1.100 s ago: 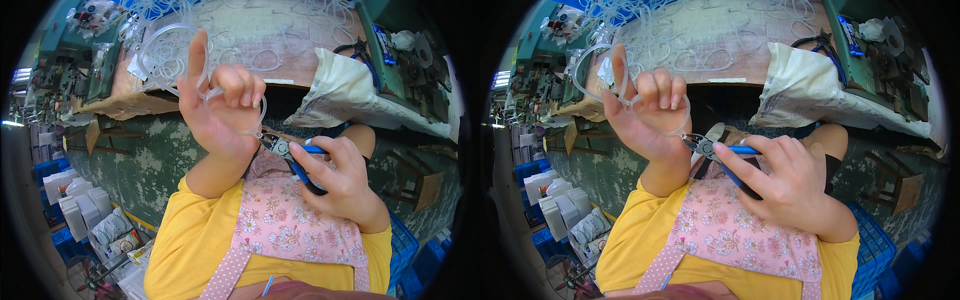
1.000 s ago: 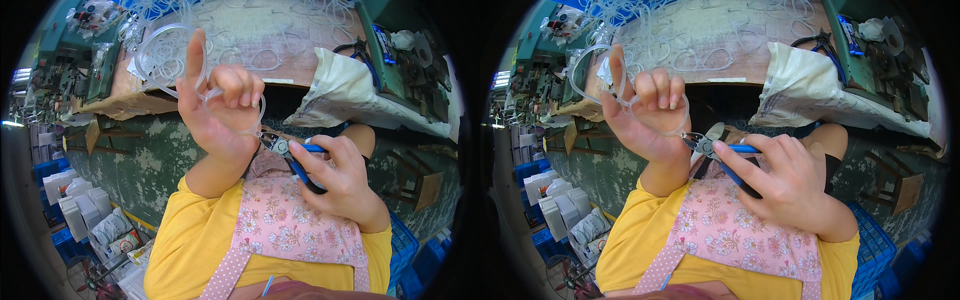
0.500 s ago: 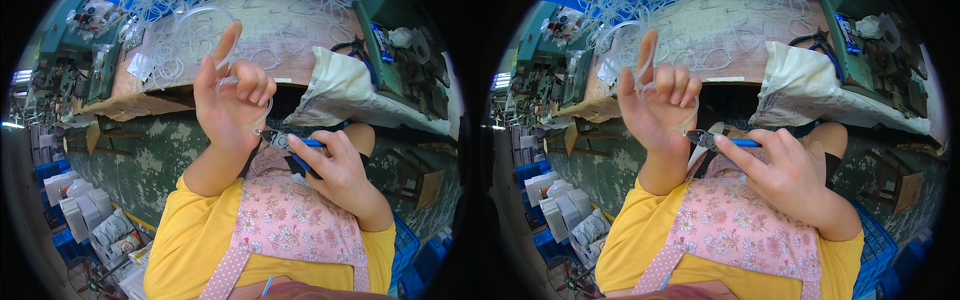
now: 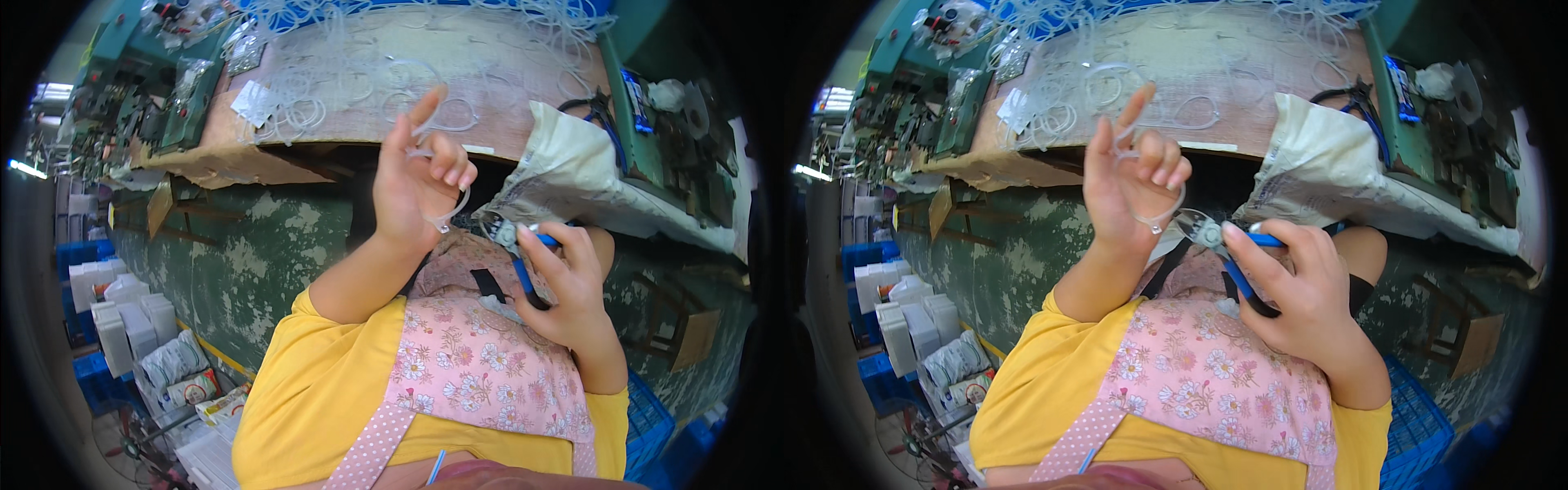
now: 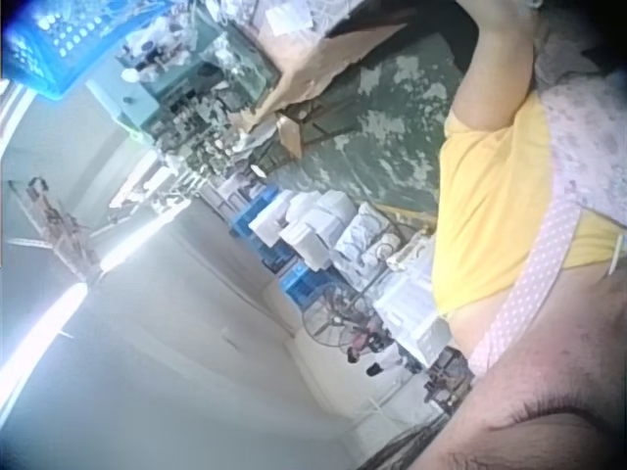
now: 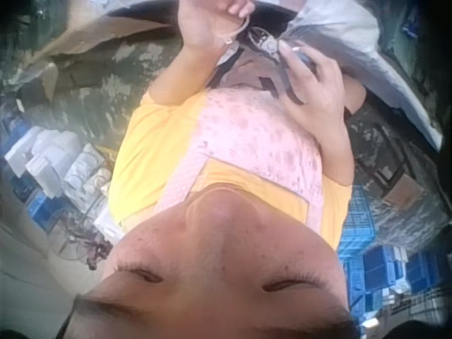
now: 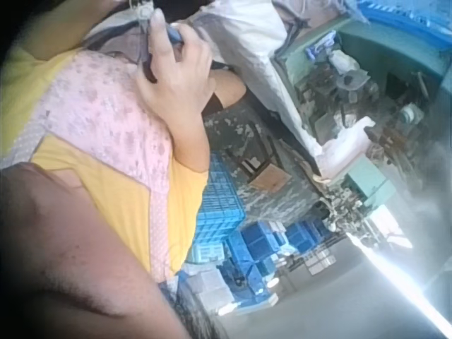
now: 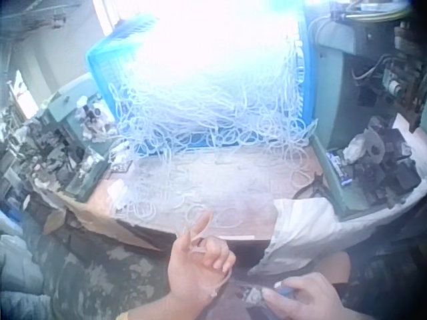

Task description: The person repeatedly picks up lengths of clear plastic tubing from a blue basket, wraps a loop around their left hand, and uses blue-handled pliers to cut the tubing into short segments. The cut pieces are placed on the workbench.

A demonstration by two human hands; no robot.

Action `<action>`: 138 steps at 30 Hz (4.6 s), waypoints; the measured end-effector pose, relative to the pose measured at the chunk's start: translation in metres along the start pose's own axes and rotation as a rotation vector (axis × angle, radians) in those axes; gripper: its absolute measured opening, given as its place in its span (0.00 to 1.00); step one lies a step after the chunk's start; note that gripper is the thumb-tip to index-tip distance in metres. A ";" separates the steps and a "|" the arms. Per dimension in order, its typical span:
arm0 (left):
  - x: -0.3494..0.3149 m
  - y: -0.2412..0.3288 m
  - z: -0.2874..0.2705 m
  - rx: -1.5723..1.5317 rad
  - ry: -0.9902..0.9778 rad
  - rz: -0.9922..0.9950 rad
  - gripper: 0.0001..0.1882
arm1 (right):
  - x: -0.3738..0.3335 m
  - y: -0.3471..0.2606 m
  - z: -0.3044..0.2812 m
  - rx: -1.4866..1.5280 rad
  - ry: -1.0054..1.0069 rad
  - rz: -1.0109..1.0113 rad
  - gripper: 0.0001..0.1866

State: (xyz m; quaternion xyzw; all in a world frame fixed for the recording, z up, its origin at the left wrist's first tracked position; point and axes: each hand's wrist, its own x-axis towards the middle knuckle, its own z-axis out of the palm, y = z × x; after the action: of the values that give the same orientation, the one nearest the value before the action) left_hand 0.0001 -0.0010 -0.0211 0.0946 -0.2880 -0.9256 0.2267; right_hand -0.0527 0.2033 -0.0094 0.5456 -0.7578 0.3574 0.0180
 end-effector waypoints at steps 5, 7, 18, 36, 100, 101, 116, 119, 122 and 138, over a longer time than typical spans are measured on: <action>-0.007 -0.025 -0.026 0.088 -0.060 -0.041 0.29 | -0.003 0.000 0.004 0.059 -0.096 -0.072 0.37; -0.016 -0.032 -0.040 0.513 -0.205 -0.030 0.30 | -0.006 0.003 0.003 0.123 -0.087 -0.064 0.37; 0.109 0.130 -0.159 2.478 0.640 0.683 0.39 | -0.015 0.011 0.007 0.292 -0.132 -0.024 0.38; 0.163 0.203 -0.188 2.286 0.674 -0.039 0.43 | -0.019 0.015 0.004 0.339 -0.166 0.072 0.38; -0.028 -0.057 -0.024 -0.897 -0.806 -0.964 0.39 | 0.037 0.020 -0.004 1.306 0.133 0.335 0.36; -0.029 -0.059 -0.025 -0.888 -0.796 -0.961 0.40 | 0.036 0.020 -0.005 1.310 0.125 0.345 0.37; -0.029 -0.059 -0.017 -0.891 -0.815 -0.900 0.41 | 0.033 0.018 -0.007 1.423 0.096 0.386 0.43; -0.030 -0.060 -0.015 -0.831 -0.816 -0.855 0.44 | 0.031 0.019 -0.007 1.398 0.083 0.387 0.42; -0.031 -0.051 -0.012 -0.685 -0.748 -0.853 0.46 | 0.025 0.022 -0.003 1.336 0.107 0.378 0.41; -0.021 -0.017 -0.088 1.934 -0.852 -0.221 0.48 | -0.009 0.077 0.004 1.211 0.403 0.442 0.35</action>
State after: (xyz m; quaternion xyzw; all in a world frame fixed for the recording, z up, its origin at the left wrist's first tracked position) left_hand 0.0389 -0.0217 -0.1023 -0.0717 -0.9469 -0.2752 -0.1498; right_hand -0.1127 0.2196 -0.0566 0.2143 -0.4993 0.8092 -0.2235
